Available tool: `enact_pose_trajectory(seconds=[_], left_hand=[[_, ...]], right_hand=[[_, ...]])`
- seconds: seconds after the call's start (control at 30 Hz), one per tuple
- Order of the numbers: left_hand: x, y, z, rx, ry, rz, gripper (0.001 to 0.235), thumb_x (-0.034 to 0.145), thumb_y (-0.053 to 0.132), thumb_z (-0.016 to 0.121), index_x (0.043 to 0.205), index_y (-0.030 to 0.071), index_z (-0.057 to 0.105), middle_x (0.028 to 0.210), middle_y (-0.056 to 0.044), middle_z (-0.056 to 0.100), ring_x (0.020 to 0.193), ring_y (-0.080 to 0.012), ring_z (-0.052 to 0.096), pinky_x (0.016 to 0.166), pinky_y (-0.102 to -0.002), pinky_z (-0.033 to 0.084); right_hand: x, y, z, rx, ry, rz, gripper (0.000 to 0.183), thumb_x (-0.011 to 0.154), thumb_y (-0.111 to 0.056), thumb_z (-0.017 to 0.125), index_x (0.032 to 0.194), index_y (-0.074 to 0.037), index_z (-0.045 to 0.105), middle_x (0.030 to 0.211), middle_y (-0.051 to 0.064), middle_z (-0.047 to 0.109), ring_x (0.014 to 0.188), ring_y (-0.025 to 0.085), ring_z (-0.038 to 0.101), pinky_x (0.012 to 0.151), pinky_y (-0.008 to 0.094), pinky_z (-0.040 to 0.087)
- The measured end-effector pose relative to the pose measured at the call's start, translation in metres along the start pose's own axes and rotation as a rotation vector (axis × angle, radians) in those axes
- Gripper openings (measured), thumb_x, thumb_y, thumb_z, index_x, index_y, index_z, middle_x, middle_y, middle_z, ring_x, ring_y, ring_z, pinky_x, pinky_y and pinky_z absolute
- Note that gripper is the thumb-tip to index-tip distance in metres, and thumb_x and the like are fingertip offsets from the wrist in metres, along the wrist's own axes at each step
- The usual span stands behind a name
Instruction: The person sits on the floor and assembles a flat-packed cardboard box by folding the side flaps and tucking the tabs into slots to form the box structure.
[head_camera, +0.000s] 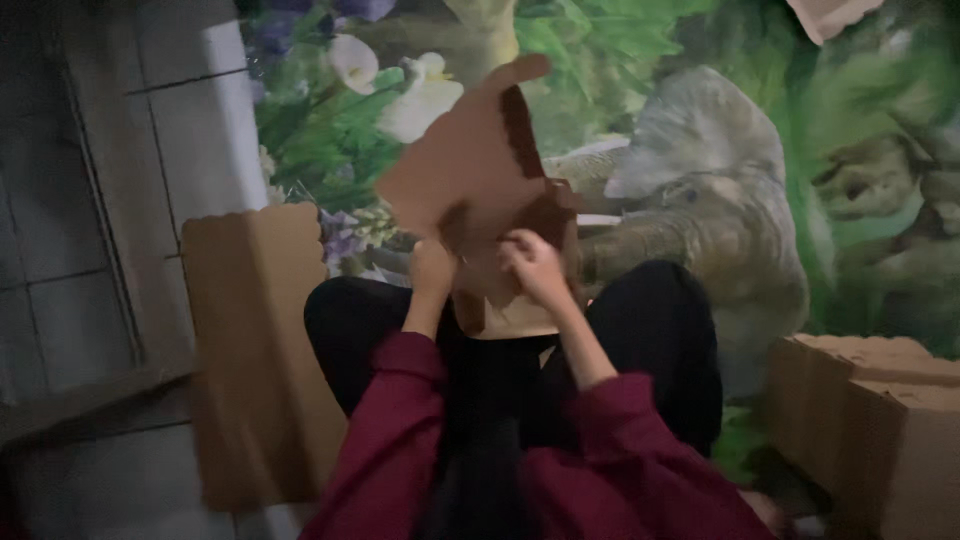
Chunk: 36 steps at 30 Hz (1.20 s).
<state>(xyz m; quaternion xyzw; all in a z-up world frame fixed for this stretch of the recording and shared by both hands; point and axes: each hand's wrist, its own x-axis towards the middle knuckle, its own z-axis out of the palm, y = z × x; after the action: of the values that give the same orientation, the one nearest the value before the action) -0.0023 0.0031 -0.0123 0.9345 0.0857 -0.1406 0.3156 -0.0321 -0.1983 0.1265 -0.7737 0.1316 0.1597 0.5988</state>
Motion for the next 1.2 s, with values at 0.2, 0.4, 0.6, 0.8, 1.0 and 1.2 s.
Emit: enact_pose_trajectory(seconds=[0.2,0.4,0.6,0.8,1.0,1.2], left_hand=[[-0.012,0.025,-0.022,0.046,0.037,-0.086,0.038,0.091,0.008,0.05,0.054,0.005,0.045,0.042,-0.006,0.039,0.037,-0.0118,0.037,0.035,-0.025,0.033],[-0.033,0.046,-0.043,-0.026,0.025,0.121,0.04,0.098,0.006,0.042,0.059,-0.002,0.048,0.049,-0.016,0.046,0.047,-0.0099,0.039,0.045,-0.024,0.038],[-0.052,0.106,-0.085,0.338,-0.434,-0.148,0.076,0.096,0.053,0.042,0.144,-0.004,0.022,0.143,-0.031,0.027,0.134,-0.0429,0.025,0.111,-0.057,0.014],[-0.059,0.206,-0.101,0.53,-0.686,0.128,0.055,0.093,0.038,0.053,0.13,-0.002,0.047,0.136,-0.027,0.039,0.119,-0.0397,0.053,0.095,-0.049,0.048],[-0.008,0.233,0.019,0.739,0.161,0.847,0.055,0.083,0.003,0.06,0.134,0.015,0.044,0.13,-0.005,0.047,0.076,-0.0154,0.069,0.063,-0.025,0.058],[0.034,0.189,0.071,0.891,0.398,0.983,0.016,0.078,0.012,0.057,0.073,0.02,0.044,0.07,0.009,0.046,0.048,-0.0076,0.056,0.043,-0.021,0.045]], right_hand=[[0.002,0.041,-0.087,0.187,0.515,-0.171,0.017,0.099,-0.019,0.052,0.104,-0.01,0.066,0.07,0.005,0.057,0.067,0.014,0.052,0.066,0.03,0.046],[0.018,0.06,-0.096,0.439,0.301,0.023,0.049,0.098,-0.038,0.056,0.13,-0.003,0.047,0.115,0.019,0.06,0.103,0.029,0.056,0.09,0.042,0.045],[0.012,0.043,-0.084,0.167,0.195,-0.023,0.053,0.093,-0.021,0.064,0.136,0.003,0.045,0.13,0.027,0.051,0.122,0.04,0.048,0.101,0.05,0.041],[0.027,0.064,-0.084,0.158,0.256,-0.047,0.04,0.091,-0.014,0.063,0.129,-0.004,0.055,0.118,0.02,0.062,0.112,0.034,0.058,0.093,0.044,0.049],[0.039,0.089,-0.079,0.189,0.299,-0.077,0.022,0.085,-0.016,0.068,0.104,-0.006,0.069,0.084,0.01,0.063,0.082,0.02,0.057,0.075,0.035,0.049],[0.057,0.124,-0.075,0.142,0.262,-0.059,0.023,0.082,-0.012,0.068,0.104,-0.009,0.071,0.098,0.011,0.07,0.094,0.024,0.066,0.086,0.036,0.053]])
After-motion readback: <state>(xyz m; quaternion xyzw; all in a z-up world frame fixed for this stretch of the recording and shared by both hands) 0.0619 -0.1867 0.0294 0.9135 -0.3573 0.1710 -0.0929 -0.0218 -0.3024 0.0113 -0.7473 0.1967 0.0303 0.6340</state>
